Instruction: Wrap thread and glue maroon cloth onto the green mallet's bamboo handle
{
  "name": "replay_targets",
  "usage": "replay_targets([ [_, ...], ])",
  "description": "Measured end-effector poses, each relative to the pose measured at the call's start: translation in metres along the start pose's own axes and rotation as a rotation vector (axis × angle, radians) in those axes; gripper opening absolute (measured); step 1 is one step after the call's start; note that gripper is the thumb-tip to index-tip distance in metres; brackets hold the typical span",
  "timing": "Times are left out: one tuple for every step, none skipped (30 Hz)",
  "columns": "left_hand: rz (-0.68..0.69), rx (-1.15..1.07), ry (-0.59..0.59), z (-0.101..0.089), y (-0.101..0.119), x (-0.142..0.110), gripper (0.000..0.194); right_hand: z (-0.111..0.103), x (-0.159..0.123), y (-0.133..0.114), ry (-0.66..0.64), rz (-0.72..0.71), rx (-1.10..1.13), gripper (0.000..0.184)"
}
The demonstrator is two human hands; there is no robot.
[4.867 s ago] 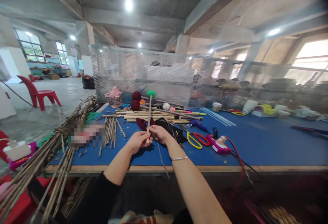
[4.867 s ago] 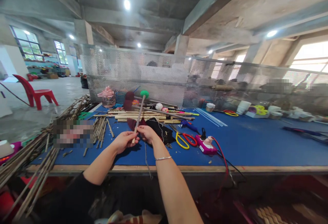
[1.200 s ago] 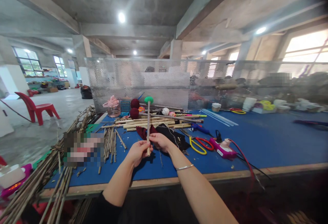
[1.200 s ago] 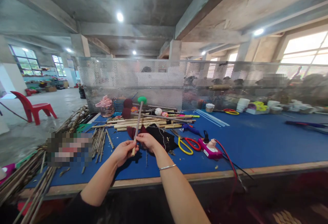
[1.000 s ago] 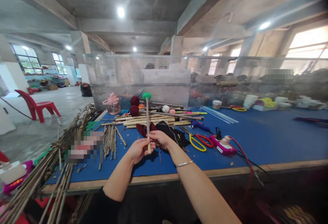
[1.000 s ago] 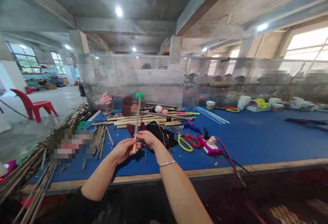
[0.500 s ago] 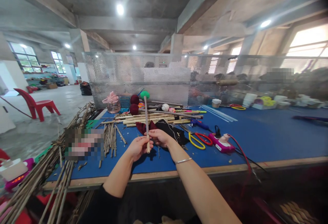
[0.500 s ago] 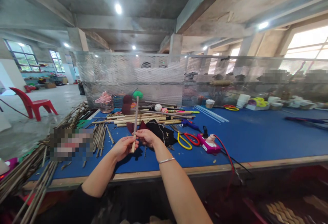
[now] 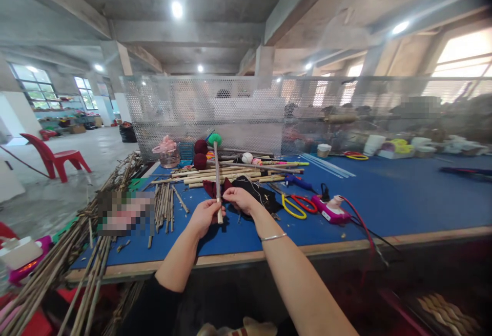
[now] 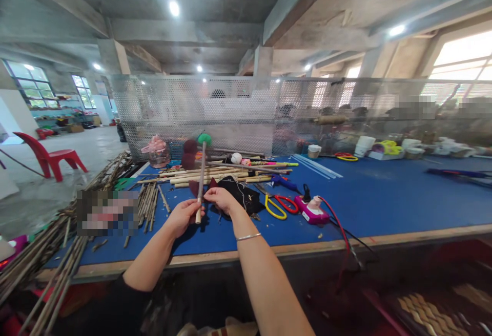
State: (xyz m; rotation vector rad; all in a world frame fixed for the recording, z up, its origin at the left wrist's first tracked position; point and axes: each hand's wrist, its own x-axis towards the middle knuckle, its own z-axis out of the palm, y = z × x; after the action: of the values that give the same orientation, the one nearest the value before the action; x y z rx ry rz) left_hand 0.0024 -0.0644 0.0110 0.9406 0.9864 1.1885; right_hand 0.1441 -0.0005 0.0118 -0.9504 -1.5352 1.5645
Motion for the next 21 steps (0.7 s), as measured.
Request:
replay_targets([
  [-0.005,-0.005,-0.001,0.0007,0.0006,-0.0003,0.016,0.0006,0.0007,0.0002,0.041,-0.027,-0.015,0.027],
  [-0.01,-0.007,-0.001,0.0014,0.0009,-0.0006,0.015,0.0017,0.0013,0.0006,0.07,-0.05,-0.024,0.027],
  [-0.013,-0.008,0.001,0.0021,0.0009,-0.0009,0.014,0.003,0.002,0.0011,0.086,-0.066,-0.028,0.027],
  [-0.013,-0.008,0.006,0.0026,0.0007,-0.0011,0.013,0.0045,0.0025,0.0016,0.092,-0.071,-0.027,0.027],
  [-0.012,-0.009,0.012,0.0029,0.0003,-0.0012,0.012,0.0058,0.0027,0.0022,0.089,-0.061,-0.02,0.028],
  [-0.011,-0.01,0.017,0.003,-0.0002,-0.0012,0.011,0.0068,0.0026,0.0026,0.075,-0.038,-0.009,0.028],
  [-0.009,-0.012,0.018,0.0029,-0.0008,-0.0011,0.01,0.0075,0.0022,0.0028,0.053,-0.007,0.006,0.028],
  [-0.007,-0.015,0.014,0.0026,-0.0012,-0.001,0.01,0.0077,0.0015,0.0029,0.023,0.028,0.023,0.028],
  [-0.004,-0.02,0.004,0.0023,-0.0015,-0.001,0.009,0.0075,0.0006,0.0027,-0.016,0.068,0.045,0.028],
  [-0.006,-0.027,-0.011,0.0021,-0.0014,-0.0013,0.009,0.0069,-0.0004,0.0024,-0.065,0.104,0.071,0.028],
  [-0.009,-0.034,-0.026,0.0021,-0.001,-0.0018,0.009,0.0061,-0.0012,0.002,-0.117,0.132,0.1,0.029],
  [-0.014,-0.04,-0.042,0.0023,-0.0003,-0.0026,0.01,0.0053,-0.0019,0.0016,-0.158,0.144,0.128,0.029],
  [-0.02,-0.043,-0.056,0.0027,0.0006,-0.0036,0.011,0.0044,-0.0023,0.0014,-0.183,0.14,0.149,0.03],
  [-0.029,-0.041,-0.063,0.0032,0.0016,-0.0047,0.012,0.0037,-0.0024,0.0012,-0.19,0.119,0.159,0.03],
  [-0.038,-0.031,-0.058,0.0036,0.0025,-0.0058,0.014,0.0032,-0.0024,0.0013,-0.181,0.091,0.157,0.029],
  [-0.043,-0.009,-0.039,0.0039,0.003,-0.0065,0.017,0.0028,-0.0022,0.0014,-0.16,0.065,0.149,0.028],
  [-0.04,0.026,-0.008,0.0038,0.0029,-0.007,0.021,0.0026,-0.0021,0.0015,-0.135,0.049,0.138,0.027],
  [-0.027,0.075,0.03,0.0034,0.0023,-0.007,0.025,0.0025,-0.0022,0.0016,-0.112,0.042,0.126,0.026],
  [-0.004,0.133,0.06,0.0026,0.0011,-0.0065,0.028,0.0025,-0.0024,0.0017,-0.093,0.039,0.114,0.025],
  [0.027,0.191,0.073,0.0015,-0.0005,-0.0056,0.031,0.0025,-0.0029,0.0018,-0.076,0.038,0.1,0.025],
  [0.054,0.238,0.067,0.0002,-0.0022,-0.0045,0.032,0.0026,-0.0034,0.0019,-0.063,0.035,0.082,0.024],
])
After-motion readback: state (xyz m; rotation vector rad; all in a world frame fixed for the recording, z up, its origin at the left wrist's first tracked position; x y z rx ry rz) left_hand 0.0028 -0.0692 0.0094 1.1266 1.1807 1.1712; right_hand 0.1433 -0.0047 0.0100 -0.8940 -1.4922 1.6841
